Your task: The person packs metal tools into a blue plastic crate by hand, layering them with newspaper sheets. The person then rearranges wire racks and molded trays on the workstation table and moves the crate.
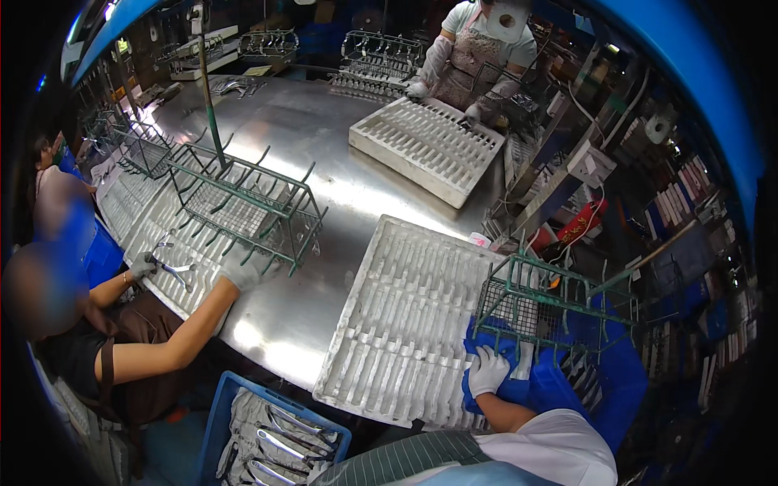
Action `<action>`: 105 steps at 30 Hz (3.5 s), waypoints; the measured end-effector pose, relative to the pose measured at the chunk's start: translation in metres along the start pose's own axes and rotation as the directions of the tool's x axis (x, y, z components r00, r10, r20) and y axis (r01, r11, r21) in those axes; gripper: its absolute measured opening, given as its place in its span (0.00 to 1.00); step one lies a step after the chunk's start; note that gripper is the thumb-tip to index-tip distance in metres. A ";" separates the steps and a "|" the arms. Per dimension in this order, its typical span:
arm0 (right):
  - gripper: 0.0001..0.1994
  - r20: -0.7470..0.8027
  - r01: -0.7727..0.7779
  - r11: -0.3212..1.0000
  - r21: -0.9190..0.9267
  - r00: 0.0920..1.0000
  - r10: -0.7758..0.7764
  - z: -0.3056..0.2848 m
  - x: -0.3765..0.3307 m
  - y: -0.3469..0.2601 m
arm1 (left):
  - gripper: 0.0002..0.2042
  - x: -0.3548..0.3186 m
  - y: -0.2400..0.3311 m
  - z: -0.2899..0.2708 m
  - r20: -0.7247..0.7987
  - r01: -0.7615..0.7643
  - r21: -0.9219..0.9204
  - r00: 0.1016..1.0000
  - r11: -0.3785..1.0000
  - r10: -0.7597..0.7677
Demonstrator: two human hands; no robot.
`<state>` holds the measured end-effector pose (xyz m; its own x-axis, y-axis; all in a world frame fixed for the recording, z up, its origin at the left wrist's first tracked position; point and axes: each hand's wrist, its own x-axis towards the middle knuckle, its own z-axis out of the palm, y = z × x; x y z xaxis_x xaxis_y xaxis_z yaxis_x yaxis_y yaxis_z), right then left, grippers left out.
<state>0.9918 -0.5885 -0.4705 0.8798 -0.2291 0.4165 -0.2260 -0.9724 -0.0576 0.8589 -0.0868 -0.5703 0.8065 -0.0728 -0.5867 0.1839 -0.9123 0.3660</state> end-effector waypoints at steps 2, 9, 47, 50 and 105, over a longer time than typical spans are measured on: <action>0.11 0.003 -0.003 1.000 0.028 1.000 0.003 -0.004 -0.001 0.002 | 0.17 0.000 0.004 -0.006 -0.020 0.016 -0.008 1.000 1.000 -0.016; 0.11 -0.002 0.007 0.997 0.072 1.000 -0.007 -0.007 0.001 0.003 | 0.18 -0.029 0.010 -0.021 -0.078 0.079 -0.031 0.994 0.996 -0.081; 0.11 0.172 -0.279 -0.045 0.959 0.703 -0.690 -0.102 -0.102 -0.138 | 0.17 -0.064 0.297 -0.033 -0.749 -0.836 -0.548 0.506 -0.028 -0.426; 0.12 0.109 -0.260 -0.084 0.962 0.648 -0.754 -0.126 -0.105 -0.144 | 0.19 -0.058 0.269 -0.035 -0.762 -0.868 -0.440 0.496 -0.229 -0.415; 0.13 -0.035 -0.332 -0.933 -0.141 0.943 -0.330 -0.383 -0.101 -0.115 | 0.24 -0.053 0.172 -0.011 -0.655 -0.215 -0.640 0.654 0.738 -0.379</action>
<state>0.7686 -0.4366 -0.1587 0.8897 0.1067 0.4440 -0.1403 0.9892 0.0434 0.8539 -0.2350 -0.4684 0.8257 0.5620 -0.0486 0.3222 -0.3992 0.8584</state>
